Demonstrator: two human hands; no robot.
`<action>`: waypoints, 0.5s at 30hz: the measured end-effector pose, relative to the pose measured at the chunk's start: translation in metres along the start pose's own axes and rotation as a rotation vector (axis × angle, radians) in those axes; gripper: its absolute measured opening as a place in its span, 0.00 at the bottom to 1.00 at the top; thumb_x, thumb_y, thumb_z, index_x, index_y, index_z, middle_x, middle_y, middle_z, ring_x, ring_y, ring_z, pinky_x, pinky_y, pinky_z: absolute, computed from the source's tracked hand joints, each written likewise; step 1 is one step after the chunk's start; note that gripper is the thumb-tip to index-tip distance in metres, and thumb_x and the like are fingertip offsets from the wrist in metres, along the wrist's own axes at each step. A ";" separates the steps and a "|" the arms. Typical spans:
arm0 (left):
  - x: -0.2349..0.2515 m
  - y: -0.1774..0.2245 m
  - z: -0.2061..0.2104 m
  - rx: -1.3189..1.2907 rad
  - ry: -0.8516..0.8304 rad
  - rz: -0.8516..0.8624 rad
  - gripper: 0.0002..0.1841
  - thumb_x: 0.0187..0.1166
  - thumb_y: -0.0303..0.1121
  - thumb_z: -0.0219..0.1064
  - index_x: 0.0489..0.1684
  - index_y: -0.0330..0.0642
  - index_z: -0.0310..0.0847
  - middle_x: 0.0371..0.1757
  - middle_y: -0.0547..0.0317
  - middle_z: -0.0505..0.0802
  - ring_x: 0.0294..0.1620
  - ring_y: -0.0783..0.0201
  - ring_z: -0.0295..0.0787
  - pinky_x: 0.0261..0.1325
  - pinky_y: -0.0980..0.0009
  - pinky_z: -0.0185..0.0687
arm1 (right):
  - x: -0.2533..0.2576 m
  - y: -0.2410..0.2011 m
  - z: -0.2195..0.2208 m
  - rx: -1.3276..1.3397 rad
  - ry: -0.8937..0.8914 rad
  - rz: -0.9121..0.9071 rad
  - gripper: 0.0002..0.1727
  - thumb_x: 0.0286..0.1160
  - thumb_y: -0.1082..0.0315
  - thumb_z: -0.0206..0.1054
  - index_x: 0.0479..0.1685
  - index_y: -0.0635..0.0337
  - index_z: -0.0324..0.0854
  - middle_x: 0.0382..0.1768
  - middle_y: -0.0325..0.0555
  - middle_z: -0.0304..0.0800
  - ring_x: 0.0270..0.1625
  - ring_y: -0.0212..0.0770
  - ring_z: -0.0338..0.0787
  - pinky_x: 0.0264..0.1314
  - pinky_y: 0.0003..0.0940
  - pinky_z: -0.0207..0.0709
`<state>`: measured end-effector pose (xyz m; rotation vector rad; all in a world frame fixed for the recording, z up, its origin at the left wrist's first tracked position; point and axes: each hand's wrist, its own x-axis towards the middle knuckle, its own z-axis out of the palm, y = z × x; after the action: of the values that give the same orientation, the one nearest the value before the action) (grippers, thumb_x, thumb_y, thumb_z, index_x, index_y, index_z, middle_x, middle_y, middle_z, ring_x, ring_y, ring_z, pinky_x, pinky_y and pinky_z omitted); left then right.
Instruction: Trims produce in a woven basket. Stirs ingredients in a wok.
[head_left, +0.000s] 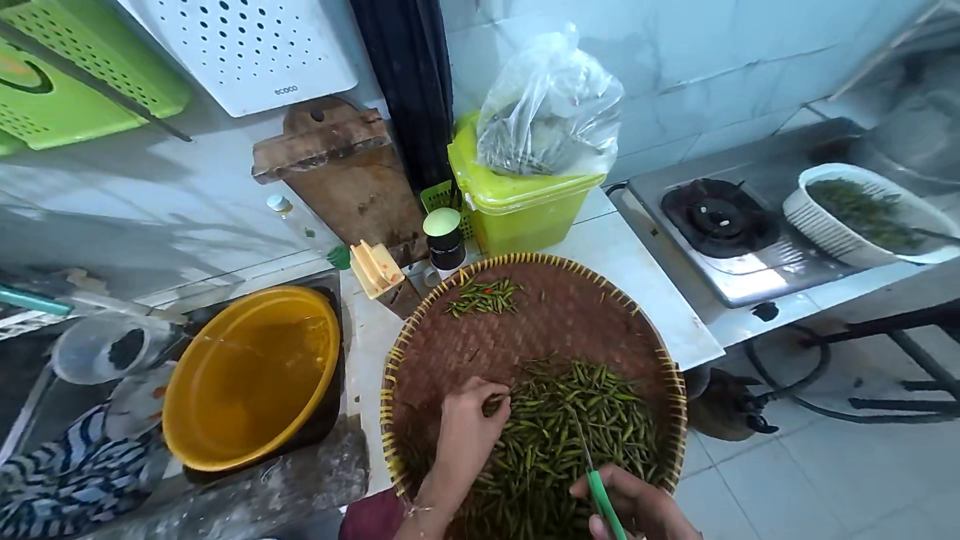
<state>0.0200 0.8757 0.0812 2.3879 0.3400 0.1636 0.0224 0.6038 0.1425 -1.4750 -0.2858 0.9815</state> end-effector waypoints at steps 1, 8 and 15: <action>-0.001 0.004 -0.009 -0.155 -0.006 -0.063 0.09 0.68 0.39 0.80 0.42 0.53 0.98 0.43 0.66 0.97 0.43 0.72 0.95 0.48 0.71 0.93 | 0.001 0.001 -0.001 -0.021 -0.022 -0.011 0.22 0.83 0.58 0.69 0.68 0.60 0.79 0.39 0.48 0.92 0.35 0.44 0.93 0.28 0.42 0.88; -0.012 0.038 -0.049 -0.877 -0.267 -0.167 0.13 0.68 0.26 0.81 0.50 0.37 0.96 0.45 0.50 0.98 0.40 0.56 0.98 0.48 0.63 0.97 | 0.008 0.000 -0.003 -0.087 -0.126 -0.025 0.24 0.81 0.53 0.70 0.69 0.58 0.81 0.46 0.46 0.92 0.38 0.39 0.91 0.32 0.38 0.86; -0.022 0.039 -0.044 -0.929 -0.311 -0.178 0.16 0.67 0.24 0.81 0.54 0.34 0.94 0.46 0.47 0.98 0.40 0.55 0.98 0.47 0.62 0.98 | 0.009 -0.003 -0.002 -0.083 -0.112 -0.019 0.21 0.82 0.57 0.71 0.68 0.58 0.82 0.43 0.46 0.94 0.35 0.40 0.93 0.30 0.38 0.88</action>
<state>-0.0022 0.8695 0.1397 1.4266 0.2479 -0.1172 0.0307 0.6094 0.1412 -1.4918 -0.4254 1.0497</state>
